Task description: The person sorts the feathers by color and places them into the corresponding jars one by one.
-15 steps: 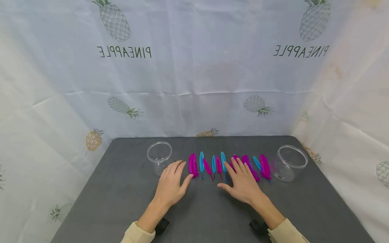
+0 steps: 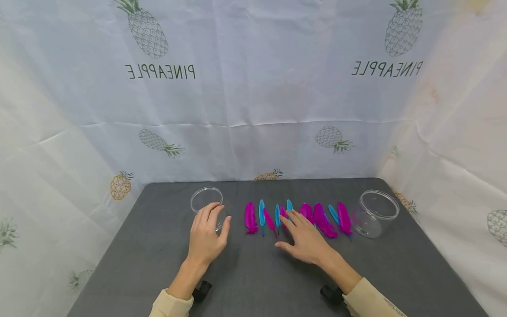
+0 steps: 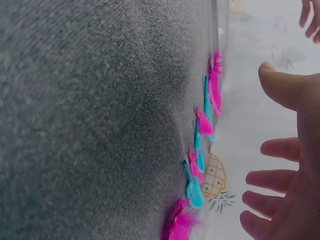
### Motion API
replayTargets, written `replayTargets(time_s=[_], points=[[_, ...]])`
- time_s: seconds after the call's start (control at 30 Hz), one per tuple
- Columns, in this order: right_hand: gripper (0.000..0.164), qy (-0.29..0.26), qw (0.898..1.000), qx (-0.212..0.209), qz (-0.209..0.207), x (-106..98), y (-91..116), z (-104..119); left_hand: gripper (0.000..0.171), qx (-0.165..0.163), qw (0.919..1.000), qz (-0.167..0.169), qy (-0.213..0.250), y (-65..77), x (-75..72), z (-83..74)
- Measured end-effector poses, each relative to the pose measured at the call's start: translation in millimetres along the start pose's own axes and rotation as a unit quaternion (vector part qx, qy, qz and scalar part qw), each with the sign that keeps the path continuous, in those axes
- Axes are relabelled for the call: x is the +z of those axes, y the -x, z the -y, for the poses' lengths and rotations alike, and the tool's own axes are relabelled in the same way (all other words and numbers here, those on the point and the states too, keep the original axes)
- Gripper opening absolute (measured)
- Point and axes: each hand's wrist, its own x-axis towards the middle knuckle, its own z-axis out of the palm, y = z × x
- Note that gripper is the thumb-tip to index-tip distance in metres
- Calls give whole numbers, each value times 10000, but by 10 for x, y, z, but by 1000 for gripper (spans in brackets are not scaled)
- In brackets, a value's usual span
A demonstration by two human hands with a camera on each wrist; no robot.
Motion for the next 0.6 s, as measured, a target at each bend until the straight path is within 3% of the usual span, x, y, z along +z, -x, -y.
replayTargets(time_s=[0.13,0.27,0.4,0.6], points=[[81,42,9998,-170,-39,22,-62,15,34,45,9993,-364,87,-18,-2,87],[77,10,9994,-342,-69,51,-138,42,39,-160,9983,-537,159,-35,-16,183],[74,-195,9987,-464,-56,74,-209,74,51,-483,9980,-384,165,-32,-40,279],[73,-436,9983,-388,5,92,-321,110,69,-1141,9927,133,356,-60,-63,392]])
